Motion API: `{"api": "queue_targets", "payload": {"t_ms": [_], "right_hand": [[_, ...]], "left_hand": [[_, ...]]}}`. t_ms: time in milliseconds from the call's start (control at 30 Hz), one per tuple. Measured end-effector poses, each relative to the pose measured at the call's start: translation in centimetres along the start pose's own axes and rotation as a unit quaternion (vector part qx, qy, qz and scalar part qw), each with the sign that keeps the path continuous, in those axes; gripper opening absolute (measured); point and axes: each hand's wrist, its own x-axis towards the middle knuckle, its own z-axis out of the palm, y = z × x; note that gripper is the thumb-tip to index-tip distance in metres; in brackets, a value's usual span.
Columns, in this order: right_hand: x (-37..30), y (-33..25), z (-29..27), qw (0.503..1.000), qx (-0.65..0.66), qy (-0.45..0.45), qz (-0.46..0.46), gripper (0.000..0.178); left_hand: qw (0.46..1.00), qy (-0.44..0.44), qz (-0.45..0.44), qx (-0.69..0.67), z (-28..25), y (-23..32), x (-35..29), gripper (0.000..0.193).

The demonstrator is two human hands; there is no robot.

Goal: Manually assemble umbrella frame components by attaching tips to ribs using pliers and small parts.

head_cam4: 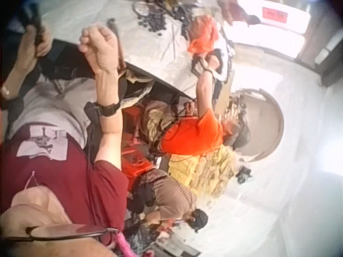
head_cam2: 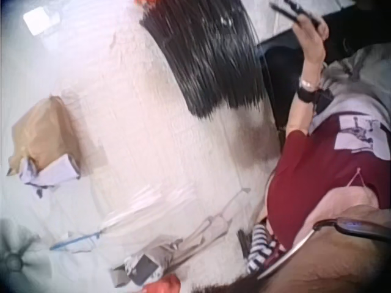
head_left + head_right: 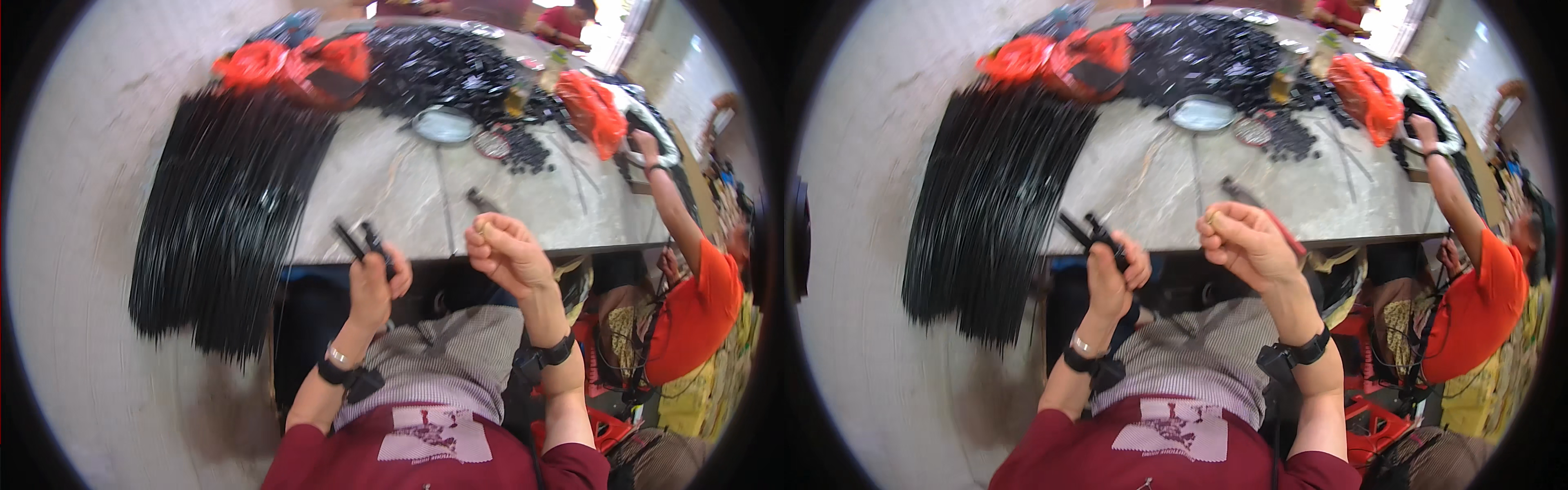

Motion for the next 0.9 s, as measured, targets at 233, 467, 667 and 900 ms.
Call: {"api": "queue_targets", "payload": {"t_ms": [233, 467, 667, 900], "right_hand": [[-2.5, 4.1, 4.4, 0.998, -0.036, -0.04, -0.035, 0.01], [-2.6, 7.3, 6.3, 0.949, -0.242, 0.006, -0.203, 0.011], [-1.8, 8.1, 5.5, 0.944, -0.23, 0.05, -0.23, 0.014], [-0.3, 7.8, 3.4, 0.954, -0.174, 0.086, -0.23, 0.016]], "left_hand": [[0.997, -0.007, 0.057, 0.047, 0.6, 1.3, -2.6, 0.059], [0.997, 0.008, 0.055, 0.05, 1.6, 1.1, -4.1, 0.063], [0.998, 0.003, 0.033, 0.054, 1.9, 0.2, -3.1, 0.076], [0.997, 0.005, 0.004, 0.077, 2.5, -0.9, -0.9, 0.084]]}}
